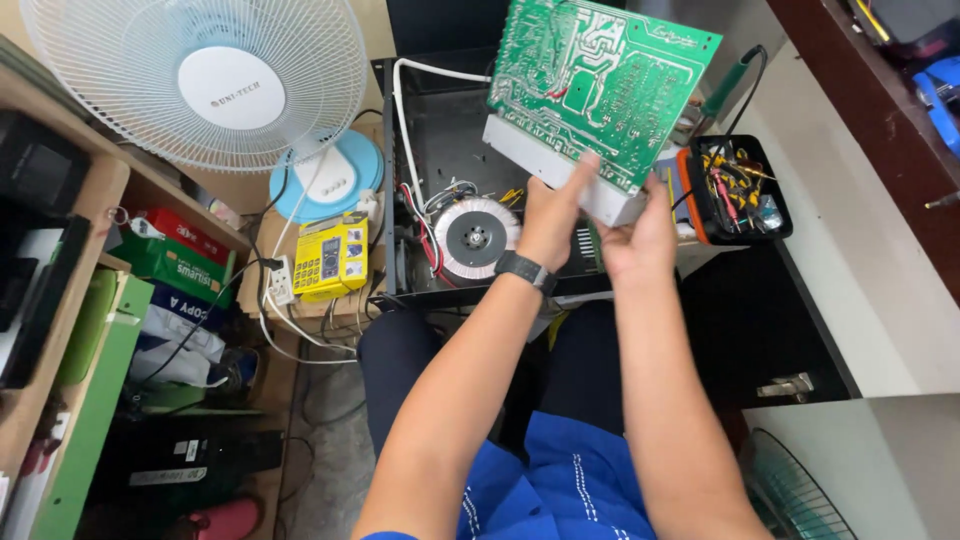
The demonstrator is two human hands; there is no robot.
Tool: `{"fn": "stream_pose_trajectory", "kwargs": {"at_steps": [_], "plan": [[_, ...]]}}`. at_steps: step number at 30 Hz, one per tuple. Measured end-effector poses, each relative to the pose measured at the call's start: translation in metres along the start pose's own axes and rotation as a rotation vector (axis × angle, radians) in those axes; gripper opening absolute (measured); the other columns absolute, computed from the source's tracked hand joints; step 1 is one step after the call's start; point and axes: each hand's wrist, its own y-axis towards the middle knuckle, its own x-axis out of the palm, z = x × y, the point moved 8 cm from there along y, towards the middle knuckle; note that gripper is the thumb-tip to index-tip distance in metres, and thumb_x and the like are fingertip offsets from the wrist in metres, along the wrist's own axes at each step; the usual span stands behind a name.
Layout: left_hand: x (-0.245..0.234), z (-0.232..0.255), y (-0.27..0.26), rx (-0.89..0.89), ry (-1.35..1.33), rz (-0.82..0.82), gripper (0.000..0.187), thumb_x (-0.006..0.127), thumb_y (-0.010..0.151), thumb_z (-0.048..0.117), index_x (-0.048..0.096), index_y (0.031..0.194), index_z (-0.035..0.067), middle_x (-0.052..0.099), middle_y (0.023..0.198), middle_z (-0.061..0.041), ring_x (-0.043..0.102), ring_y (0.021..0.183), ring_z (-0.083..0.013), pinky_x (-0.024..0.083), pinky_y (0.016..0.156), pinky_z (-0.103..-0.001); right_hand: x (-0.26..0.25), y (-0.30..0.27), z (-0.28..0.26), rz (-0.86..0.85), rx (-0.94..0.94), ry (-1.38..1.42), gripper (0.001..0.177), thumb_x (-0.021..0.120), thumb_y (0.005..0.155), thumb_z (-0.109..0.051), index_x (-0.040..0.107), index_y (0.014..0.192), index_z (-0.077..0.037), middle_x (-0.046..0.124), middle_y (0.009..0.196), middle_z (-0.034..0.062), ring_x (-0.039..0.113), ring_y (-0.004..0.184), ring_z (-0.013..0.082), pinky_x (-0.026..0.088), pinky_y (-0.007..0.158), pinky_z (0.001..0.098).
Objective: The person removes the back cover of a black electronic device and lifts out a green circuit board. They hold the board with both hands, rotate it to view different sides, and manipulate the attached wires and components.
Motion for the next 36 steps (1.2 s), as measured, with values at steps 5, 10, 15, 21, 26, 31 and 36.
{"fn": "stream_pose_trajectory", "kwargs": {"at_steps": [5,10,15,21,26,31,36], "plan": [[-0.002,-0.011,0.007,0.028,0.048,0.011,0.093,0.091,0.092,0.032,0.048,0.161,-0.014,0.059,0.159,-0.03,0.054,0.155,-0.0345,0.048,0.128,-0.051,-0.004,0.003,0.026,0.008,0.01,0.101,0.058,0.091,0.096,-0.033,0.07,0.14,-0.002,0.082,0.135,0.0307,0.082,0.126,0.0486,0.067,0.109,0.075],[-0.016,-0.022,0.022,0.078,0.055,0.071,0.076,0.09,0.09,0.023,0.057,0.15,-0.011,0.066,0.145,-0.024,0.059,0.141,-0.029,0.052,0.121,-0.048,-0.004,-0.018,0.041,-0.04,0.115,0.208,0.065,0.088,0.099,-0.037,0.066,0.148,-0.003,0.077,0.145,0.0295,0.075,0.138,0.0488,0.063,0.116,0.0722],[-0.053,-0.017,0.04,-0.002,0.063,0.133,0.078,0.089,0.089,0.026,0.059,0.151,-0.011,0.069,0.141,-0.027,0.063,0.139,-0.0345,0.056,0.116,-0.059,-0.004,-0.046,0.046,-0.289,0.326,-0.096,0.045,0.086,0.102,-0.05,0.082,0.141,-0.028,0.067,0.137,0.0168,0.068,0.133,0.0365,0.056,0.126,0.052],[-0.087,0.0,0.043,-0.014,0.221,0.081,0.078,0.091,0.087,0.023,0.059,0.151,-0.007,0.072,0.138,-0.029,0.068,0.143,-0.0411,0.063,0.106,-0.064,0.002,-0.056,0.003,-0.447,0.01,-0.414,0.029,0.086,0.105,-0.036,0.082,0.132,-0.029,0.081,0.123,0.0017,0.079,0.121,0.0206,0.054,0.123,0.0457],[-0.078,0.026,-0.002,0.042,0.364,0.093,0.08,0.087,0.085,0.022,0.062,0.155,-0.008,0.072,0.143,-0.03,0.065,0.148,-0.0434,0.059,0.112,-0.063,0.03,-0.085,-0.025,-0.471,-0.233,-0.542,0.055,0.073,0.116,-0.041,0.057,0.166,-0.026,0.081,0.133,0.0065,0.082,0.12,0.0228,0.064,0.119,0.0516],[-0.069,0.029,-0.021,0.085,0.483,0.03,0.095,0.085,0.088,0.031,0.052,0.17,-0.003,0.066,0.158,-0.034,0.057,0.157,-0.0516,0.054,0.119,-0.069,0.003,-0.051,-0.023,-0.349,-0.327,-0.533,0.049,0.073,0.119,-0.024,0.057,0.165,-0.018,0.082,0.121,0.0123,0.089,0.099,0.0317,0.078,0.101,0.0588],[-0.055,0.04,-0.04,0.093,0.547,-0.039,0.113,0.081,0.093,0.034,0.025,0.183,-0.008,0.054,0.168,-0.041,0.053,0.159,-0.0548,0.055,0.116,-0.071,-0.025,-0.053,-0.014,-0.305,-0.253,-0.286,0.038,0.069,0.118,-0.016,0.065,0.155,-0.024,0.079,0.132,0.0128,0.085,0.116,0.0384,0.073,0.11,0.0671]]}}
